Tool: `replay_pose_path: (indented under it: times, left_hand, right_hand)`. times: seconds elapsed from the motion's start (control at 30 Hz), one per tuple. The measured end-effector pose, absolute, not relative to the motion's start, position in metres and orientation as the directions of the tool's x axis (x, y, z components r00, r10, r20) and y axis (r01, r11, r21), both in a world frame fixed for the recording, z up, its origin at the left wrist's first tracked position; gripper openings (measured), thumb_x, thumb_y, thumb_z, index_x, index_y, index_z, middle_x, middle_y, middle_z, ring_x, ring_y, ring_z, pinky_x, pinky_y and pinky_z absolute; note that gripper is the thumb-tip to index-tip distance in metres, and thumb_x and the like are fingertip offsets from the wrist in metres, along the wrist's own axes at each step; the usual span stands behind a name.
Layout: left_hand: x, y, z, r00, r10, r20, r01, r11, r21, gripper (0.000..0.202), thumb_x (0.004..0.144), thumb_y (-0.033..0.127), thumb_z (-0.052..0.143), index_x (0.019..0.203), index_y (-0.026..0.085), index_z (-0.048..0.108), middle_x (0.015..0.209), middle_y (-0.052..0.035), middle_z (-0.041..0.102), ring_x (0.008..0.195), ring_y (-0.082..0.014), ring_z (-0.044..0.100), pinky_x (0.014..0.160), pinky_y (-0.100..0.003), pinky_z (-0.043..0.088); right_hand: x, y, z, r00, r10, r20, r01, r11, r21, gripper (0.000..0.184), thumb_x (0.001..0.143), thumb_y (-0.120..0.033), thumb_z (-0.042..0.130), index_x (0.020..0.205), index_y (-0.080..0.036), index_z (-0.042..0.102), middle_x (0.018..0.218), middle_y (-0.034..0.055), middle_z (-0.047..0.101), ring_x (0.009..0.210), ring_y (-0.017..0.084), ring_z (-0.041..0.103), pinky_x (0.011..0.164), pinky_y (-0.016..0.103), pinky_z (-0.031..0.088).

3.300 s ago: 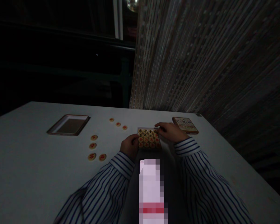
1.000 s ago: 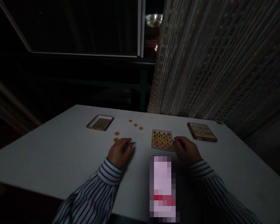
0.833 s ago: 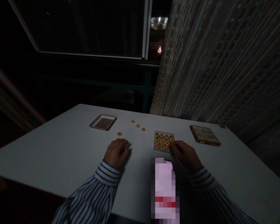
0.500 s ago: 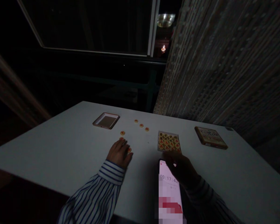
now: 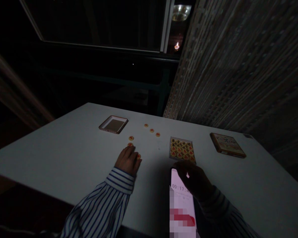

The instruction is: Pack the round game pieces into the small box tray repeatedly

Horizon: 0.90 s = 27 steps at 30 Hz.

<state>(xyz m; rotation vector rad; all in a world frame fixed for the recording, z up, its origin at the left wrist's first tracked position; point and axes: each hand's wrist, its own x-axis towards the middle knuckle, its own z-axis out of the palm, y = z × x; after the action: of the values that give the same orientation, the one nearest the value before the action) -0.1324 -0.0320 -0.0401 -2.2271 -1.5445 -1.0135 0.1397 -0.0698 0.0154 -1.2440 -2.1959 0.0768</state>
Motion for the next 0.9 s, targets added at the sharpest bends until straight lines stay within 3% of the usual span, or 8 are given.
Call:
replay_pose_path:
  times: [0.5, 0.73, 0.9]
  left_hand:
    - [-0.1312, -0.0319, -0.0345, 0.204, 0.697, 0.687, 0.892, -0.421, 0.163, 0.016, 0.073, 0.025, 0.052, 0.080, 0.015, 0.062, 0.103, -0.0125, 0.056, 0.104, -0.0259, 0.048, 0.088, -0.042, 0.043]
    - [-0.1313, -0.0312, -0.0387, 0.158, 0.731, 0.664, 0.900, -0.382, 0.207, 0.027, 0.070, 0.031, 0.054, 0.092, 0.016, 0.059, 0.107, -0.0126, 0.055, 0.107, -0.0280, 0.046, 0.090, -0.047, 0.040]
    - [-0.1327, -0.0317, -0.0402, 0.158, 0.745, 0.648, 0.916, -0.355, 0.186, 0.024, 0.071, 0.032, 0.053, 0.087, 0.016, 0.061, 0.113, -0.0143, 0.051, 0.110, -0.0299, 0.043, 0.090, -0.050, 0.038]
  right_hand:
    - [0.1413, -0.0707, 0.0159, -0.371, 0.801, 0.470, 0.754, 0.556, -0.351, 0.021, 0.083, -0.026, 0.042, 0.087, -0.018, 0.061, 0.074, 0.0031, 0.063, 0.057, 0.010, 0.054, 0.055, 0.024, 0.045]
    - [0.1400, -0.0728, 0.0192, -0.363, 0.806, 0.467, 0.753, 0.549, -0.362, 0.022, 0.084, -0.026, 0.041, 0.087, -0.018, 0.061, 0.077, 0.0041, 0.063, 0.059, 0.010, 0.055, 0.057, 0.024, 0.046]
    - [0.1405, -0.0724, 0.0180, -0.359, 0.807, 0.468, 0.765, 0.542, -0.348, 0.024, 0.084, -0.027, 0.040, 0.087, -0.019, 0.062, 0.077, 0.0038, 0.063, 0.059, 0.010, 0.055, 0.055, 0.024, 0.046]
